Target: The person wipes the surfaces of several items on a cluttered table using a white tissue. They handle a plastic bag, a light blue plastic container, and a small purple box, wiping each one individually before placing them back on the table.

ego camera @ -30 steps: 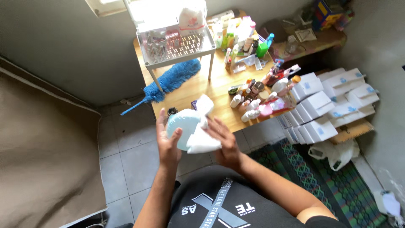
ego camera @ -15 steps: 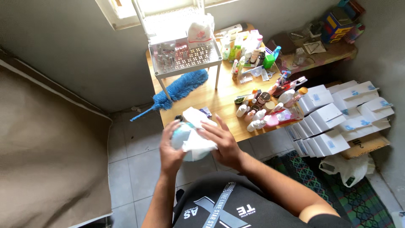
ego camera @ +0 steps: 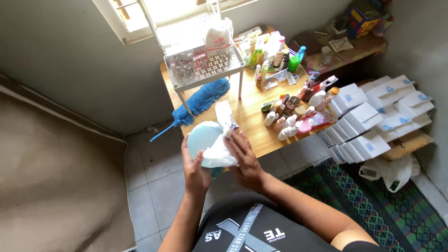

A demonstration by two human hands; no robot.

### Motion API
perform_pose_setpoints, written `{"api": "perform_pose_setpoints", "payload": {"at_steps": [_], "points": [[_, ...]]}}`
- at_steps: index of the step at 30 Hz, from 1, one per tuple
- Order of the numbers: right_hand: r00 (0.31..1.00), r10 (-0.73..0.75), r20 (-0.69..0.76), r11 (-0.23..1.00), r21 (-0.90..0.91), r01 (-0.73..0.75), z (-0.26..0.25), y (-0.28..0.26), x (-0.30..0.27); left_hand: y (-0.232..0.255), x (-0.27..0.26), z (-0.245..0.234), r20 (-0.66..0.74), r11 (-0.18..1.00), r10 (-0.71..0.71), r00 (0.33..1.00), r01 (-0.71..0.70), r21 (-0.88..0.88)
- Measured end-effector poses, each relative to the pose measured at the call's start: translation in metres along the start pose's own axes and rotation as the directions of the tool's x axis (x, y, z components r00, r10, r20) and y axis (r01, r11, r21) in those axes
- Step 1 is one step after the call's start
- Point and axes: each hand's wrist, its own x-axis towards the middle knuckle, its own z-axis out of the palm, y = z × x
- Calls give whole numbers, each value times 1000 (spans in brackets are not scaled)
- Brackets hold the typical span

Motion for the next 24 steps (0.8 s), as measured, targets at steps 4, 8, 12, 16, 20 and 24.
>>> {"api": "perform_pose_setpoints", "payload": {"at_steps": [4,8,12,16,20,24], "points": [[999,-5,52,1000,-16,5,9,-22,-5,7,5,-16,-41,998,49,998,-50,-46],[998,58,7,998,-34,-58,10,-21,11,18,2,-32,162,945,58,985,-106,310],[997,79,10,996,-44,-78,9,-11,31,33,-1,-28,330,873,61,942,-211,440],[998,61,-34,997,54,-59,25,-25,23,53,-4,-27,127,903,129,984,-169,396],[993,121,-12,981,156,-117,51,-47,10,65,-3,-40,94,858,191,977,-213,467],[994,105,-35,978,186,-97,57,-44,17,65,-8,-50,237,876,24,971,-135,464]]}}
